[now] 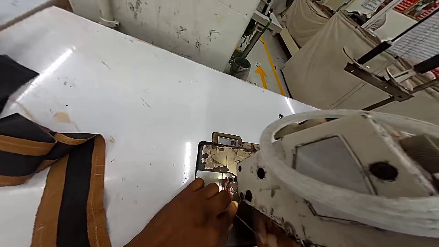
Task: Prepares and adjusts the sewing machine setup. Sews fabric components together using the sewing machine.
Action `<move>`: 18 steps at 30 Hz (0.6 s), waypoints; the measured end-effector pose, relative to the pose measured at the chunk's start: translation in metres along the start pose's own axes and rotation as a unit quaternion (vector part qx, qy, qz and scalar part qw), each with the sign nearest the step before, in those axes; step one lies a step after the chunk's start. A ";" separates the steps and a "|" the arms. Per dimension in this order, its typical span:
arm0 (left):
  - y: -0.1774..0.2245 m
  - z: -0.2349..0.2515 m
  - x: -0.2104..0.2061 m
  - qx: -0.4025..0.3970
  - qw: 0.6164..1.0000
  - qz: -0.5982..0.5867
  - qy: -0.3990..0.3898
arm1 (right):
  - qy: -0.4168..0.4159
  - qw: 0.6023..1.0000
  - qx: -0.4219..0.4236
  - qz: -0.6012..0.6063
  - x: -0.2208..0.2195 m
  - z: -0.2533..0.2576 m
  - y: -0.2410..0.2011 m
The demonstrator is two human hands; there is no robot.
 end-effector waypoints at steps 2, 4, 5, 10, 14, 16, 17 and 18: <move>-0.001 0.000 -0.002 -0.001 1.000 0.013 -0.016 | 0.046 0.998 -0.003 0.034 0.011 -0.005 0.004; -0.002 0.000 -0.004 -0.003 1.000 0.011 0.006 | 0.112 0.993 -0.021 -0.006 0.009 -0.007 0.007; -0.002 0.000 -0.005 -0.004 1.000 0.004 0.026 | 0.133 0.990 -0.020 -0.044 0.012 -0.010 0.010; 0.001 -0.002 -0.002 -0.033 0.996 -0.021 0.081 | 0.316 0.800 0.048 -0.507 0.001 0.004 0.014; 0.004 -0.003 0.000 -0.040 0.994 -0.029 0.103 | 0.348 0.749 0.056 -0.561 0.007 0.012 0.032; 0.005 -0.003 0.000 -0.032 0.994 -0.039 0.101 | 0.310 0.810 0.085 -0.491 0.018 0.010 0.041; 0.005 -0.003 0.000 -0.028 0.994 -0.043 0.099 | 0.282 0.846 0.097 -0.442 0.021 0.010 0.043; 0.004 -0.003 0.000 -0.026 0.994 -0.045 0.097 | 0.260 0.867 0.103 -0.412 0.021 0.010 0.044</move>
Point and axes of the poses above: each hand's wrist, its own z-axis towards the middle knuckle, its own x-axis out of the back of the hand, y = z × x, the point moved 2 cm from there along z, towards the middle knuckle, and after that the axes turned 8 degrees about z, right-handed, at the moved point
